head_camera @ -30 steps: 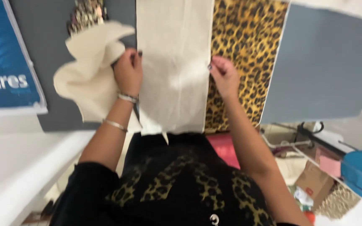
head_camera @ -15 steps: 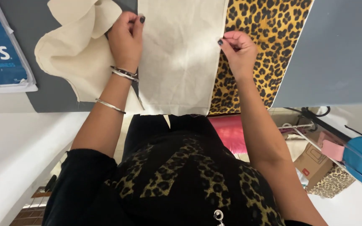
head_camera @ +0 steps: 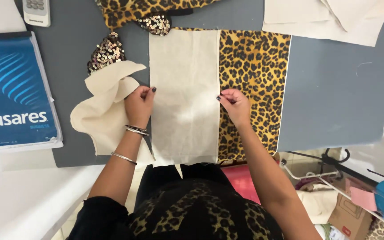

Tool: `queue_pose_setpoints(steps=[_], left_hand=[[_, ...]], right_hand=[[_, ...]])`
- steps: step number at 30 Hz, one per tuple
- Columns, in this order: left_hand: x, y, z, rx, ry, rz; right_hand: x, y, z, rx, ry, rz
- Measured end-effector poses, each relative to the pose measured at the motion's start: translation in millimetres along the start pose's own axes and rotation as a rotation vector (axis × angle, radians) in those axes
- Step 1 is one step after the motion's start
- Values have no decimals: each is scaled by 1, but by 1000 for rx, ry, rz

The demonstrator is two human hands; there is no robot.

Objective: Pinning white fabric pieces onto leopard print fabric on a work table

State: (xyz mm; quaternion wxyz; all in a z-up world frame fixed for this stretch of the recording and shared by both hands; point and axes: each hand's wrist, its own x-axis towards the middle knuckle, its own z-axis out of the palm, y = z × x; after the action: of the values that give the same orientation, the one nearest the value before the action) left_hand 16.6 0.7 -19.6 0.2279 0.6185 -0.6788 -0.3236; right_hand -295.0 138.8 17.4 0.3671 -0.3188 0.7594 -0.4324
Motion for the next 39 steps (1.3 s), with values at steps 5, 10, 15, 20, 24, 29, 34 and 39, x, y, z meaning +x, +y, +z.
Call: queue_pose_setpoints(steps=[5, 10, 15, 20, 24, 29, 34, 39], left_hand=[[2, -2, 3, 2, 6, -40], [1, -1, 4, 23, 22, -42], [1, 1, 1, 11, 16, -51], [-3, 8, -2, 21, 39, -21], [-8, 4, 0, 17, 47, 31], [-6, -5, 9, 46, 32, 42], [-4, -6, 24, 80, 49, 33], [-7, 10, 22, 105, 41, 61]], right_hand=[[1, 7, 2, 10, 33, -22], [-1, 1, 1, -39, 42, -13], [-4, -20, 0, -87, 36, -34], [-10, 7, -61, -346, 365, -250], [-11, 88, -142, -598, 551, -83], [7, 111, -173, -533, 395, 254], [19, 110, -190, -62, 485, 166], [11, 144, -212, -298, 504, 181]])
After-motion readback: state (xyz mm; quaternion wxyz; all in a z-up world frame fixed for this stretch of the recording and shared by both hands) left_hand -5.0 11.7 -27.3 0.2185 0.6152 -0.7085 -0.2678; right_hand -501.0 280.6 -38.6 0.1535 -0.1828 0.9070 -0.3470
